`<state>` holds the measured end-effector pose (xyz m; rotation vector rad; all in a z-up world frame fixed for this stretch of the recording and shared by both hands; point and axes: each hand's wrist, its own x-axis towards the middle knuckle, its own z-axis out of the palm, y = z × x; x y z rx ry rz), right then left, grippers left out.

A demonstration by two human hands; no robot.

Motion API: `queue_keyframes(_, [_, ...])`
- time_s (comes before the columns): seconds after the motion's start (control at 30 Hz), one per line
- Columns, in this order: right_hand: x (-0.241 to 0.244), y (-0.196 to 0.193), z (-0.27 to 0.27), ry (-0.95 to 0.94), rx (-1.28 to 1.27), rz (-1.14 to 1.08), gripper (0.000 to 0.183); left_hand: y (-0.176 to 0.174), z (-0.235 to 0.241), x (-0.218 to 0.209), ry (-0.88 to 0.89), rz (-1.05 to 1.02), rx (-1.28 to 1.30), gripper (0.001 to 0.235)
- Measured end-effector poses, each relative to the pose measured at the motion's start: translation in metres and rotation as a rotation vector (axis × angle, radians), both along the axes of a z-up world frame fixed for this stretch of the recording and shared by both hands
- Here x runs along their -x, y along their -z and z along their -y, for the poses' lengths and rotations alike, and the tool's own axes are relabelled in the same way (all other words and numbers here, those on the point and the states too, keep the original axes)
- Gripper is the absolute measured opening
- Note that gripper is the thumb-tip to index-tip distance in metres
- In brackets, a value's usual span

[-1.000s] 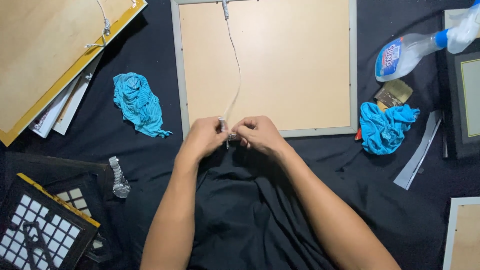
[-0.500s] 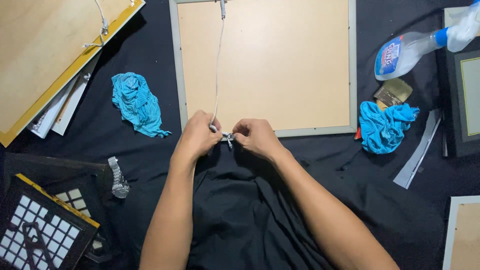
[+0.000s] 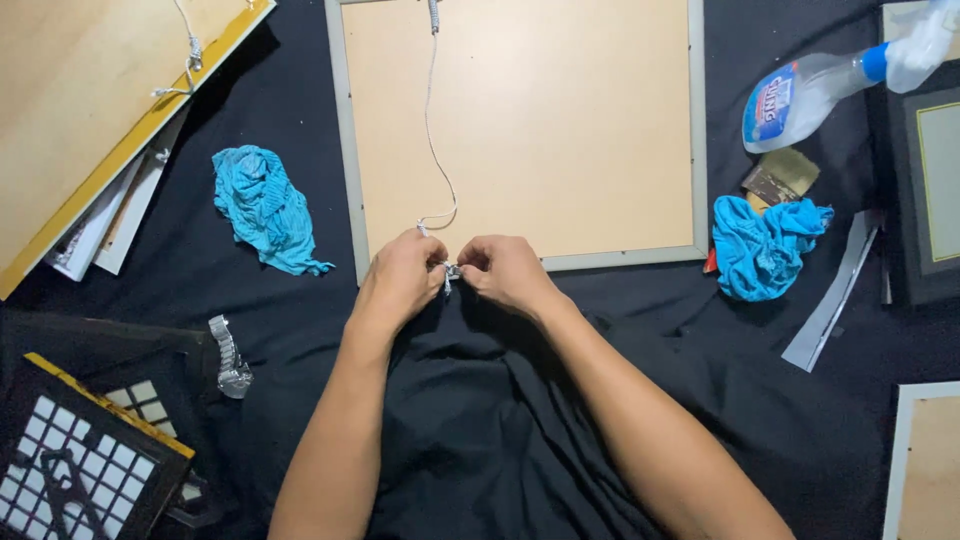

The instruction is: Attaching a metal hanging wire to the back of a picture frame by threading it through eyelets and twisting the ends.

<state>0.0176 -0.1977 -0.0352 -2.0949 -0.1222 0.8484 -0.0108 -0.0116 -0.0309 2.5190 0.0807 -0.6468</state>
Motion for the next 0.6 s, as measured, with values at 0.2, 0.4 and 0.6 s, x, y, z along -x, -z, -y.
queue_keyframes(0.2, [0.000,0.003,0.001,-0.008,-0.001,0.016,0.016,0.000,0.001,0.003,0.127,0.186,-0.137,0.009])
queue_keyframes(0.4, [0.000,0.007,0.001,-0.023,-0.003,0.041,0.016,-0.007,0.004,0.001,0.176,0.096,-0.218,0.010])
queue_keyframes(0.6, [-0.001,0.003,0.001,-0.021,0.002,0.030,0.016,0.000,0.001,0.001,0.119,-0.058,-0.122,0.012])
